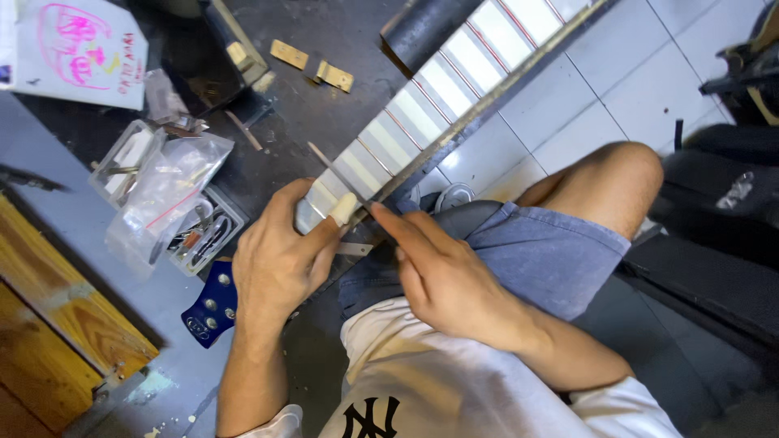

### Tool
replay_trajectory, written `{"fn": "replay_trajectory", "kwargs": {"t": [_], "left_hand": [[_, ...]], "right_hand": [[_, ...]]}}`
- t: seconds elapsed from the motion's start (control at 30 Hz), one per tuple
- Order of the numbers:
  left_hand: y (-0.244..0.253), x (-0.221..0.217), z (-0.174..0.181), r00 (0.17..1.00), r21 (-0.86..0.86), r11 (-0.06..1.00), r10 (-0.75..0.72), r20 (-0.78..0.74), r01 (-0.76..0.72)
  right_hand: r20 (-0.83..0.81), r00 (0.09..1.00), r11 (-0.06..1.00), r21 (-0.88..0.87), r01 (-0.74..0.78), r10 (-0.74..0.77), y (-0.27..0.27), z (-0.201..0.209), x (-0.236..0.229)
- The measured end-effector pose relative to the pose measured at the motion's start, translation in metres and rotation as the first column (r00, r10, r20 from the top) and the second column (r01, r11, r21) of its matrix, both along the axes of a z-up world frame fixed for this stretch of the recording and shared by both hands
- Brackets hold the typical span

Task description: The person uses a metal file to smooth the edges of the frets on a guitar neck. The person holds the neck with the left hand and files the frets with the right hand, moving along the fretboard.

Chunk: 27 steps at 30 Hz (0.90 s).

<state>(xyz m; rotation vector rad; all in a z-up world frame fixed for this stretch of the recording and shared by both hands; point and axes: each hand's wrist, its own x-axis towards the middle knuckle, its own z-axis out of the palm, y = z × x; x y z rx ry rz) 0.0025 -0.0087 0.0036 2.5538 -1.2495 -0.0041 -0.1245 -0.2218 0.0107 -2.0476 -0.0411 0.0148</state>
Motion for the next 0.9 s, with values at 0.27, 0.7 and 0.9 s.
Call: {"fn": "replay_trajectory", "kwargs": {"t": [0.27, 0.7, 0.9], "left_hand": [[0.001, 0.004, 0.003, 0.997, 0.007, 1.0, 0.008, -0.076, -0.007], [0.001, 0.002, -0.004, 0.996, 0.034, 0.999, 0.032, -0.089, -0.029], [0.001, 0.002, -0.004, 0.998, -0.003, 1.0, -0.013, -0.056, 0.013]], "right_hand": [[-0.065, 0.996, 0.993, 0.102, 0.061, -0.055, -0.014, -0.003, -0.047], [-0.049, 0.999, 0.998, 0.062, 0.025, -0.022, -0.011, -0.002, -0.045], [-0.027, 1.0, 1.0, 0.004, -0.002, 0.002, -0.001, -0.001, -0.012]]}}
